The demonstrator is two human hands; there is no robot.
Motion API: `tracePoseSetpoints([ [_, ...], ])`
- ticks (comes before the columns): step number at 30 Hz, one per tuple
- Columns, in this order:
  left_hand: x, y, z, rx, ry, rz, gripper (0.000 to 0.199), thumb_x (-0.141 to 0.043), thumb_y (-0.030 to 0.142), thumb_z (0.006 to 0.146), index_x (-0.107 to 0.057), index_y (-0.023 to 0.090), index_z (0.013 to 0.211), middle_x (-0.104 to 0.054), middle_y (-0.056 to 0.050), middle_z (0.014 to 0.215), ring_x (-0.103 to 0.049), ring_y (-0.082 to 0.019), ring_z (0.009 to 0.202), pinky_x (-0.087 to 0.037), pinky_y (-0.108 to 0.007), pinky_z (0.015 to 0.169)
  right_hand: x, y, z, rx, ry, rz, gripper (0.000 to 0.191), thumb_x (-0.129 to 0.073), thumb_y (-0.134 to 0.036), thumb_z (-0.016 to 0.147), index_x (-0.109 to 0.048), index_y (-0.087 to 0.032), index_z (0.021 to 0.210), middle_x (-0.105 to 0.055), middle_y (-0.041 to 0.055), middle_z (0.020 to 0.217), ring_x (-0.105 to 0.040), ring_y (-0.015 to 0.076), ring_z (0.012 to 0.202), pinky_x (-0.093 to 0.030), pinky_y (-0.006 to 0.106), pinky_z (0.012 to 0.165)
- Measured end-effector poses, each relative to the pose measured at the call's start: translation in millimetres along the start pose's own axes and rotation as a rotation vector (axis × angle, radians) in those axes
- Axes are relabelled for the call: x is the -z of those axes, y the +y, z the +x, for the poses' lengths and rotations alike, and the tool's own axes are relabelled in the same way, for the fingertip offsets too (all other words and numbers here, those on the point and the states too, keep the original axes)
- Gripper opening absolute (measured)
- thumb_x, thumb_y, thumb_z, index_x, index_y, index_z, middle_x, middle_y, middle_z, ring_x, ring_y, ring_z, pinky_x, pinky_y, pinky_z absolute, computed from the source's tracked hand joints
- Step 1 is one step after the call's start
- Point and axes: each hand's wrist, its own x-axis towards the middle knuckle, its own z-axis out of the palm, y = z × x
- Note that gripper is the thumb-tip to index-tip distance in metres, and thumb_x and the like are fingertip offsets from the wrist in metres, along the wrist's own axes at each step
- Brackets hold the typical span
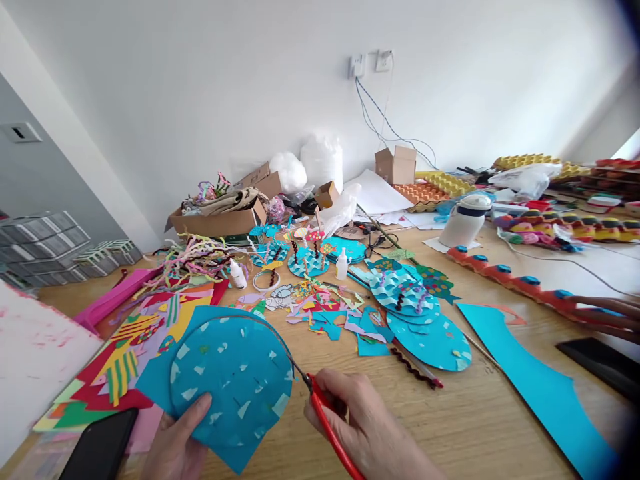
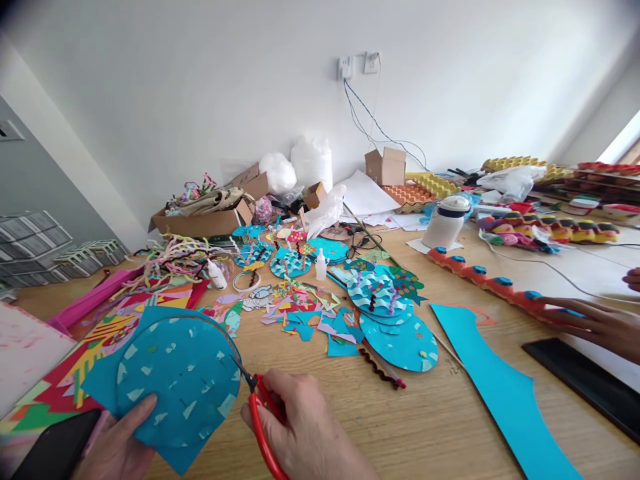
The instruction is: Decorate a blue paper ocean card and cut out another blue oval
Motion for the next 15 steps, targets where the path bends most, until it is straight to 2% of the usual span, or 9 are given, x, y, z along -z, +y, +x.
tracePoseSetpoints([
  [6,0.6,1.2,-1.9,0.025,0.010,0.000,0.082,-0.079,0.013,0.046,-0.049,0.032,0.120,-0.071,0.001,0.098,-0.064,-0.029,0.093,-0.056,-0.038,0.076,-0.7,3.4,-1.1,-0.006,0.000,-0.047,0.024,-0.042,-0.031,0.082,-0.040,-0.019,0.062,-0.041,-0.0049,0.055,-0.035,0.0081,0.051,-0.024,0.020,0.047],
  [11,-1.0,2.6,-3.7,0.008,0.010,0.043,0.073,-0.078,0.017,0.050,-0.053,0.029,0.117,-0.071,-0.001,0.097,-0.064,-0.031,0.093,-0.055,-0.041,0.076,-1.2,4.5,-1.5,-0.033,0.002,-0.055,0.025,-0.042,-0.033,0.082,-0.040,-0.018,0.061,-0.042,-0.0045,0.055,-0.035,0.0085,0.051,-0.024,0.021,0.047],
  [15,-0.9,1.5,-5.2,0.002,0.013,0.065,0.073,-0.079,0.017,0.049,-0.053,0.030,0.117,-0.072,0.001,0.093,-0.064,-0.029,0.092,-0.055,-0.040,0.077,-0.5,4.6,-1.1,-0.019,0.012,-0.053,0.026,-0.041,-0.033,0.083,-0.039,-0.019,0.061,-0.041,-0.0048,0.055,-0.034,0.0082,0.051,-0.023,0.020,0.047],
])
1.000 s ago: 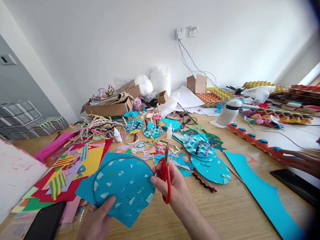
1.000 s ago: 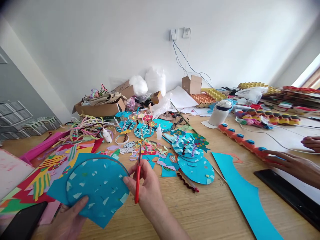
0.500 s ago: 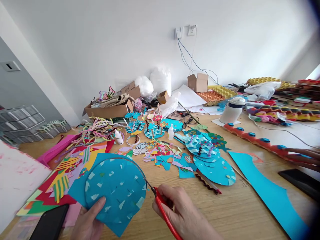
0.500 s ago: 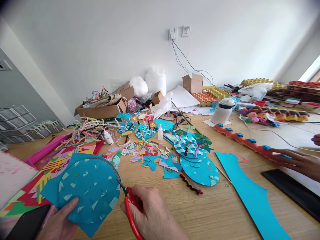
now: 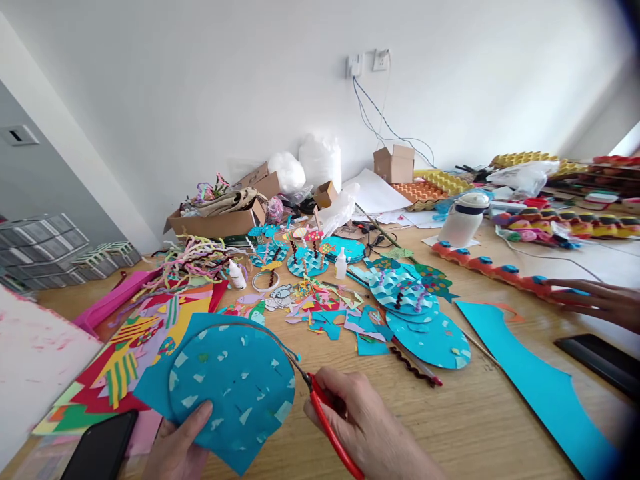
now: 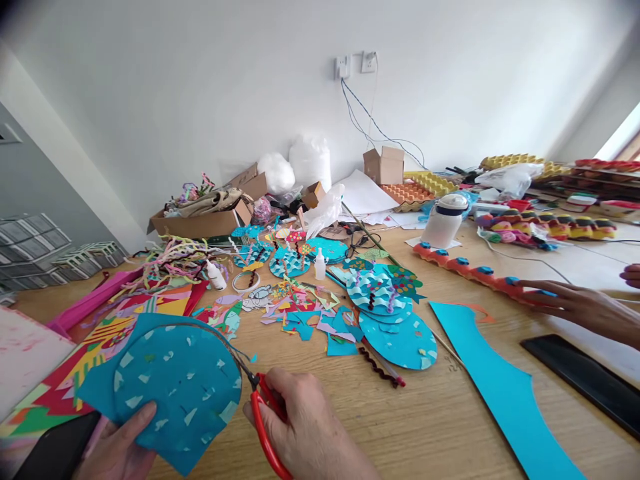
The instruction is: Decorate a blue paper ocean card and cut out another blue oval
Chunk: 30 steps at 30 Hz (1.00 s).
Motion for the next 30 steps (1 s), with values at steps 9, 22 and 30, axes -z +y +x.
tracePoseSetpoints([
  [9,8.5,-9,3,0.093,-0.050,-0.080,0.082,-0.078,0.007,0.047,-0.049,0.035,0.118,-0.072,0.004,0.092,-0.066,-0.026,0.089,-0.056,-0.036,0.076,2,-6,-1,0.036,0.017,-0.018,0.025,-0.041,-0.033,0.083,-0.038,-0.019,0.063,-0.043,-0.0043,0.057,-0.034,0.0080,0.051,-0.023,0.020,0.047],
  [22,14.3,-12,6,0.087,-0.033,-0.011,0.071,-0.081,0.013,0.044,-0.058,0.026,0.110,-0.073,-0.001,0.089,-0.065,-0.030,0.089,-0.055,-0.038,0.077,2,-5,-2,0.046,-0.011,-0.081,0.024,-0.043,-0.032,0.082,-0.038,-0.019,0.062,-0.042,-0.0052,0.055,-0.031,0.0072,0.049,-0.020,0.020,0.046],
  [30,23.4,-19,12,0.065,-0.085,-0.075,0.073,-0.083,0.011,0.039,-0.060,0.027,0.107,-0.073,0.000,0.089,-0.066,-0.028,0.085,-0.056,-0.035,0.074,7,-13,-7,0.032,-0.036,-0.094,0.022,-0.043,-0.032,0.082,-0.041,-0.020,0.064,-0.043,-0.0053,0.056,-0.033,0.0073,0.049,-0.020,0.020,0.045],
])
